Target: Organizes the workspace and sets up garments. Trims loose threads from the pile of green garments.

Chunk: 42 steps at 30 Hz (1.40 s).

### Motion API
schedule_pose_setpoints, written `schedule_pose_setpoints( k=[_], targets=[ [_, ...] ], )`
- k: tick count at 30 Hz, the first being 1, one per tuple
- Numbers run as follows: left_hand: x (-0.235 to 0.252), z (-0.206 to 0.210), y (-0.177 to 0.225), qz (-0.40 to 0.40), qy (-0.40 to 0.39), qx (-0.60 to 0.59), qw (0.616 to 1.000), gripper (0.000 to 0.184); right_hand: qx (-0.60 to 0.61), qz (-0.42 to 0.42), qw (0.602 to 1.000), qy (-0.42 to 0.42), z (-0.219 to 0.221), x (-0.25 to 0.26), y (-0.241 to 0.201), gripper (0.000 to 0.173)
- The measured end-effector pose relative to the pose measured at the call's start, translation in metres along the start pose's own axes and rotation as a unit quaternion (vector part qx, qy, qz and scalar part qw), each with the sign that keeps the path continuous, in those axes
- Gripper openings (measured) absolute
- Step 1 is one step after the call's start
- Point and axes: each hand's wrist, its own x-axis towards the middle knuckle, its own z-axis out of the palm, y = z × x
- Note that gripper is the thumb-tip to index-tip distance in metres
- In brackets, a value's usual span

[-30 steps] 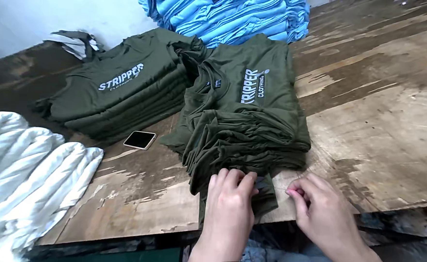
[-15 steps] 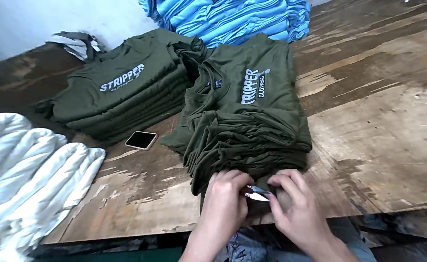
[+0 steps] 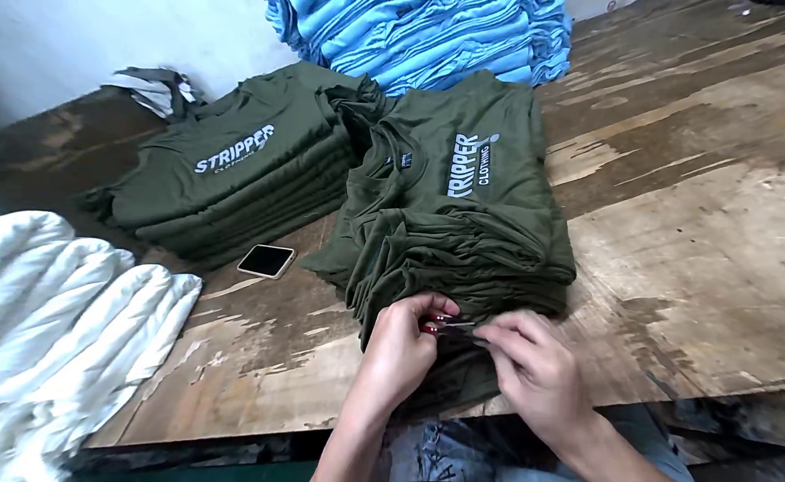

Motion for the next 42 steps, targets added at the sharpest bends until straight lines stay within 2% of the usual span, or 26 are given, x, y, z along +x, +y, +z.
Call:
schedule_pose_setpoints(
  k=[2, 4, 8, 11, 13, 16, 19, 20, 23, 24, 27, 31, 35, 37, 39, 40, 41, 42],
  targets=[
    [-0.009, -0.002, -0.003, 0.024, -0.011, -0.015, 1.000, 0.025, -0.011, -0.034, 0.999, 0.022, -0.013, -0.008, 0.007, 0.018],
    [-0.022, 0.001, -0.007, 0.094, 0.013, 0.027, 0.995, 0.039, 0.056, -0.025, 0.998, 0.025, -0.025, -0.020, 0.015, 0.018],
    [-0.035, 0.020, -0.015, 0.244, 0.159, 0.145, 0.945, 0.018, 0.131, -0.005, 0.991, 0.014, -0.045, -0.035, 0.015, 0.021],
    [-0.039, 0.030, -0.014, 0.285, 0.214, 0.189, 0.915, 0.014, 0.097, 0.024, 0.995, -0.013, -0.049, -0.040, 0.010, 0.020],
    [-0.040, 0.032, -0.012, 0.285, 0.229, 0.200, 0.909, 0.015, -0.010, 0.064, 0.996, -0.055, -0.054, -0.037, 0.001, 0.009],
    [-0.041, 0.033, -0.011, 0.267, 0.239, 0.207, 0.910, 0.017, -0.158, 0.117, 0.974, -0.116, -0.055, -0.025, -0.012, 0.040],
    [-0.042, 0.034, -0.005, 0.254, 0.251, 0.210, 0.910, 0.018, -0.241, 0.099, 0.963, -0.070, -0.038, -0.014, -0.018, 0.064],
    [-0.042, 0.035, -0.004, 0.256, 0.253, 0.211, 0.909, 0.018, -0.250, 0.092, 0.962, -0.063, -0.032, -0.012, -0.018, 0.063],
    [-0.044, 0.041, -0.002, 0.282, 0.252, 0.221, 0.899, 0.018, -0.227, 0.077, 0.969, -0.060, -0.023, -0.014, -0.014, 0.032],
    [-0.044, 0.041, -0.003, 0.295, 0.255, 0.229, 0.892, 0.017, -0.209, 0.078, 0.973, -0.059, -0.025, -0.017, -0.014, 0.028],
    [-0.047, 0.044, -0.006, 0.325, 0.253, 0.255, 0.875, 0.017, -0.150, 0.087, 0.983, -0.056, -0.037, -0.025, -0.017, 0.026],
    [-0.043, 0.055, -0.009, 0.374, 0.219, 0.259, 0.863, 0.027, -0.094, 0.075, 0.992, -0.028, -0.037, -0.029, -0.016, 0.024],
    [-0.034, 0.061, -0.013, 0.387, 0.218, 0.245, 0.862, 0.023, -0.082, 0.073, 0.993, -0.033, -0.036, -0.029, -0.017, 0.024],
    [-0.033, 0.060, -0.011, 0.345, 0.221, 0.245, 0.879, 0.015, -0.081, 0.075, 0.990, -0.085, -0.047, -0.029, -0.017, 0.022],
    [-0.031, 0.058, -0.010, 0.275, 0.206, 0.263, 0.901, 0.015, -0.101, 0.083, 0.967, -0.217, -0.068, -0.026, -0.021, 0.019],
    [-0.029, 0.056, -0.010, 0.243, 0.213, 0.271, 0.907, 0.017, -0.108, 0.092, 0.944, -0.296, -0.078, -0.022, -0.024, 0.024],
    [-0.027, 0.052, -0.008, 0.213, 0.230, 0.274, 0.909, 0.020, -0.116, 0.106, 0.924, -0.350, -0.084, -0.017, -0.026, 0.036],
    [-0.024, 0.046, -0.004, 0.188, 0.254, 0.274, 0.908, 0.020, -0.131, 0.115, 0.916, -0.362, -0.085, -0.013, -0.029, 0.050]
  ],
)
